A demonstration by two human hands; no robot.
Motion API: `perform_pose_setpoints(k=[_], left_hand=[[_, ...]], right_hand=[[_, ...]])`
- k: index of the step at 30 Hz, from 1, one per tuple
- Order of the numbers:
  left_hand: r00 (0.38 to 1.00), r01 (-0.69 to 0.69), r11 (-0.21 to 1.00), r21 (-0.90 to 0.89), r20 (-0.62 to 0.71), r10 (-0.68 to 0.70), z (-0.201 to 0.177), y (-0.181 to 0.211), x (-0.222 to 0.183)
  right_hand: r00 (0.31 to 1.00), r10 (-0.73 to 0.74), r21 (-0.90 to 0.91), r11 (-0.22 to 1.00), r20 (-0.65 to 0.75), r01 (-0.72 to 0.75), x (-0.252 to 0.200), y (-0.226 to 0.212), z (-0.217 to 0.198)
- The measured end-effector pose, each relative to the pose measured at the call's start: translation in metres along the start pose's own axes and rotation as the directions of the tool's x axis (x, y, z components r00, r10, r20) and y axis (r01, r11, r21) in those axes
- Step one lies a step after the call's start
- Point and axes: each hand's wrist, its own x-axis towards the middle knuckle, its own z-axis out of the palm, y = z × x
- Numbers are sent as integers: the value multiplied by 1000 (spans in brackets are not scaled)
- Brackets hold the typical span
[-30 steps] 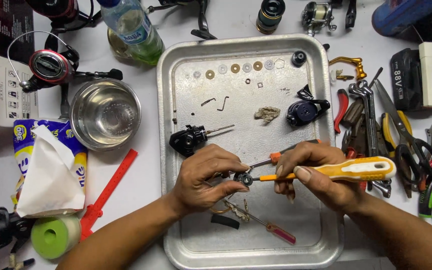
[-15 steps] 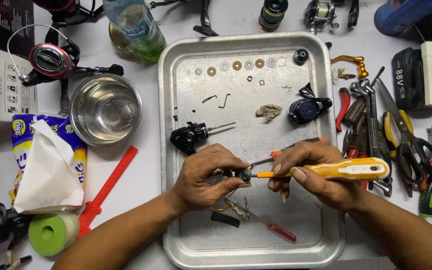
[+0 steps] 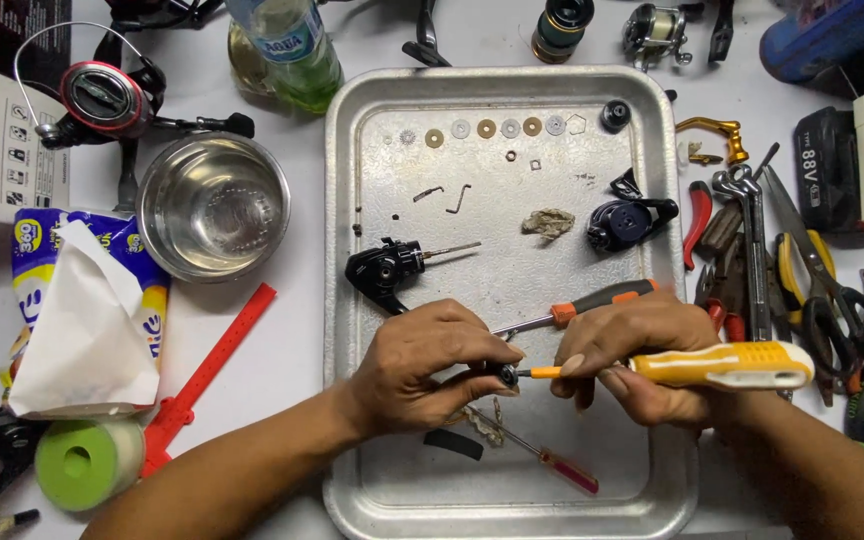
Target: Disassembling and maintaining a fishing reel by removing small internal components with a screwdriver on a parts tray.
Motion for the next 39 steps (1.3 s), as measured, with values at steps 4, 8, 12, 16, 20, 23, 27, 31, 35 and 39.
perform_pose_setpoints(k=[4, 8, 12, 16, 20, 23, 27, 31, 35, 39], left_hand=[[1000, 14, 1000, 3, -23, -14, 0, 3, 1], [999, 12, 1000, 22, -40, -11, 0, 4, 2], [999, 12, 1000, 7, -51, -12, -2, 2, 3], [1000, -5, 1000, -6, -28, 5, 0, 3, 6], [1000, 1, 1000, -16, -17, -1, 3, 1, 2], [1000, 22, 1000, -3, -12, -22, 3, 2, -1], [999, 33, 999, -16, -20, -33, 2, 6, 2], [998, 42, 999, -18, -44, -42, 2, 6, 0], [993, 112, 992, -64, -41, -115, 1, 8, 0], [988, 149, 982, -120, -30, -153, -1, 9, 1]], right_hand=[[975, -222, -155, 962, 29, 224, 2, 3, 0], [974, -215, -278, 934, 66, 225, 3, 1, 2], [978, -193, -189, 966, -73, 177, -3, -8, -2], [992, -95, -183, 980, -78, 80, 2, -12, -2], [996, 7, 29, 1000, -94, -5, -2, -7, -2], [994, 74, 169, 984, -83, -59, -5, -4, -1], [998, 37, 2, 999, -52, -37, -7, 2, 0], [997, -65, -39, 997, -42, 64, -5, 2, 2], [985, -170, -188, 967, 21, 171, -4, -2, 4], [978, -205, -199, 957, 44, 210, -6, 2, 2]])
